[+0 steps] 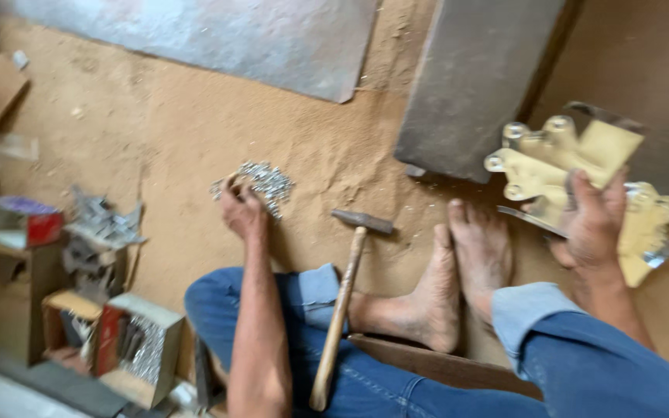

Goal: The person sits on the floor of a metal workshop and hammers small tacks into decorative cut sheet-metal pieces, holding each piece against a metal block. They pick tacks one at a time from a pile on the ground, position them on the piece, and strike them with a hammer, setting finished pieces aside with others.

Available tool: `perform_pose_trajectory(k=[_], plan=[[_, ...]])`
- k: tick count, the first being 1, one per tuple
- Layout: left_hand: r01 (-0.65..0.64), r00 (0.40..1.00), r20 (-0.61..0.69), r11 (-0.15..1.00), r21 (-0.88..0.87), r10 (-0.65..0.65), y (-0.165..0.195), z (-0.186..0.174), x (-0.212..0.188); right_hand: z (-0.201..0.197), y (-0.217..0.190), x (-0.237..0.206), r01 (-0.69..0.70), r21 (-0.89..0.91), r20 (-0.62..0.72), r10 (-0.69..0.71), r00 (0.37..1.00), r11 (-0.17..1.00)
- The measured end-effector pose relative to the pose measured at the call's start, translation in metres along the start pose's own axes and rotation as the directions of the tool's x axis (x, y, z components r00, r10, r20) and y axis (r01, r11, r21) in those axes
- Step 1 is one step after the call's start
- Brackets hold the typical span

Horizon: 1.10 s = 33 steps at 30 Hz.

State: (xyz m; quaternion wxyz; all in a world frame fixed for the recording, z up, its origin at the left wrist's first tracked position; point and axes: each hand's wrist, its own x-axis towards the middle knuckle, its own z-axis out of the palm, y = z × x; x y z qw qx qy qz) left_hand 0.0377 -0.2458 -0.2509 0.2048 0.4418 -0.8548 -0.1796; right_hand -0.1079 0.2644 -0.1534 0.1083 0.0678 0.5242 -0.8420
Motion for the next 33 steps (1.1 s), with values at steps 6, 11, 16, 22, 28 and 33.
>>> perform_pose_trajectory(k=[6, 11, 16, 22, 28, 33], plan=[[-0.11, 0.993, -0.005, 0.914, -0.392, 0.117, 0.106, -0.031, -0.049, -0.007, -0.006, 0.005, -0.037, 0.051, -0.082, 0.041, 0.996, 0.998], [-0.615, 0.744, 0.002, 0.686, -0.389, 0.668, 0.238, -0.018, -0.134, 0.017, -0.017, 0.011, -0.03, 0.158, -0.003, 0.03, 1.0, 0.987], [-0.747, 0.576, 0.031, 0.542, -0.384, 0.817, 0.302, 0.008, -0.147, 0.037, -0.013, 0.03, 0.044, 0.177, -0.018, -0.042, 0.999, 0.983], [-0.657, 0.645, 0.341, 0.724, -0.21, 0.684, 0.219, -0.058, -0.166, 0.044, 0.018, 0.045, 0.073, 0.039, 0.033, -0.074, 0.997, 0.997], [0.007, 0.459, 0.888, 0.999, -0.051, 0.042, 0.148, -0.137, -0.182, 0.051, 0.036, 0.048, 0.18, -0.108, 0.065, -0.173, 0.983, 0.978], [0.334, 0.382, 0.914, 0.902, -0.275, 0.137, 0.176, -0.181, -0.191, 0.05, 0.036, 0.049, 0.186, -0.306, 0.017, -0.19, 0.982, 0.933]])
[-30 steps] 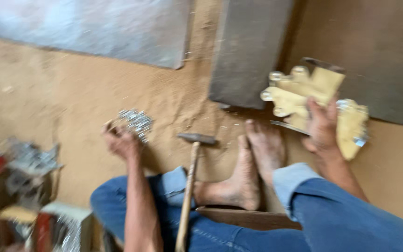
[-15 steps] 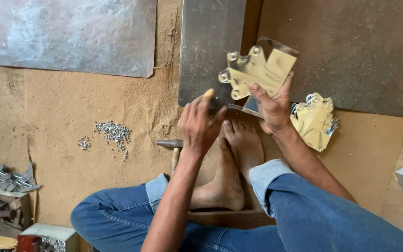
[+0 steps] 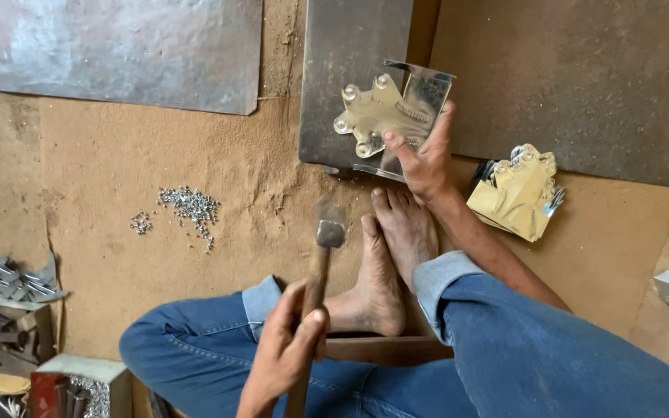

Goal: The person sits on the floor of a metal workshop and hammers small tacks into decorative cut sheet-metal pieces, holding each piece against a metal block. They pick tacks one at a time from a pile on the ground, position them on the piece, and strike them with a hammer, setting finished pieces aside with others.

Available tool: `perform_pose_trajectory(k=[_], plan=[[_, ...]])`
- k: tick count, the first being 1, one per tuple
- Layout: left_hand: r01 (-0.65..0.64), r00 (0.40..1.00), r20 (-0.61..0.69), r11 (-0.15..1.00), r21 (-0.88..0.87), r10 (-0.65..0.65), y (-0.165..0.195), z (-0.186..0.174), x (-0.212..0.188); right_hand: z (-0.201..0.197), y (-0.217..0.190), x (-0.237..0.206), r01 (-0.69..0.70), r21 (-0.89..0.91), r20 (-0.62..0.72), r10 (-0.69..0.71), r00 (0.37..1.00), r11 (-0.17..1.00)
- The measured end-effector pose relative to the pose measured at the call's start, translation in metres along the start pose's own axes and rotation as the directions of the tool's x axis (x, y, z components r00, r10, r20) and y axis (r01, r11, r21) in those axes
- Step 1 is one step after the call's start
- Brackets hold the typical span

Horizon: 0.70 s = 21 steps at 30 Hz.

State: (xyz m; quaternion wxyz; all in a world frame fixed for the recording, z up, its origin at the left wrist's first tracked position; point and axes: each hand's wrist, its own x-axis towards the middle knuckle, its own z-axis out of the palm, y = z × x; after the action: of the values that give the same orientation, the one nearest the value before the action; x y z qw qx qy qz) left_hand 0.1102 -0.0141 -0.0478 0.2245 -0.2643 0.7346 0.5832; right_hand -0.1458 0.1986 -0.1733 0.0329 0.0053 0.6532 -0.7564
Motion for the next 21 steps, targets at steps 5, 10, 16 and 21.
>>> perform_pose_trajectory(k=[5, 10, 16, 21], plan=[[-0.535, 0.766, -0.102, 0.717, 0.447, 0.635, 0.03, 0.013, 0.029, 0.002, 0.003, -0.001, 0.273, -0.255, 0.017, -0.278, 0.96, 0.927], [-0.056, 0.984, -0.108, 0.827, 0.559, 0.139, 0.058, 0.023, 0.065, 0.007, -0.006, -0.004, 0.14, -0.105, 0.002, -0.14, 0.99, 0.985], [-0.496, 0.544, -0.468, 0.717, 0.49, 0.696, 0.076, 0.013, 0.037, 0.004, -0.01, -0.012, 0.071, -0.248, -0.027, -0.08, 0.996, 0.966], [-0.536, 0.699, -0.166, 0.663, 0.523, 0.696, 0.038, -0.001, 0.085, 0.007, 0.002, -0.009, 0.113, -0.15, 0.01, -0.113, 0.994, 0.982]])
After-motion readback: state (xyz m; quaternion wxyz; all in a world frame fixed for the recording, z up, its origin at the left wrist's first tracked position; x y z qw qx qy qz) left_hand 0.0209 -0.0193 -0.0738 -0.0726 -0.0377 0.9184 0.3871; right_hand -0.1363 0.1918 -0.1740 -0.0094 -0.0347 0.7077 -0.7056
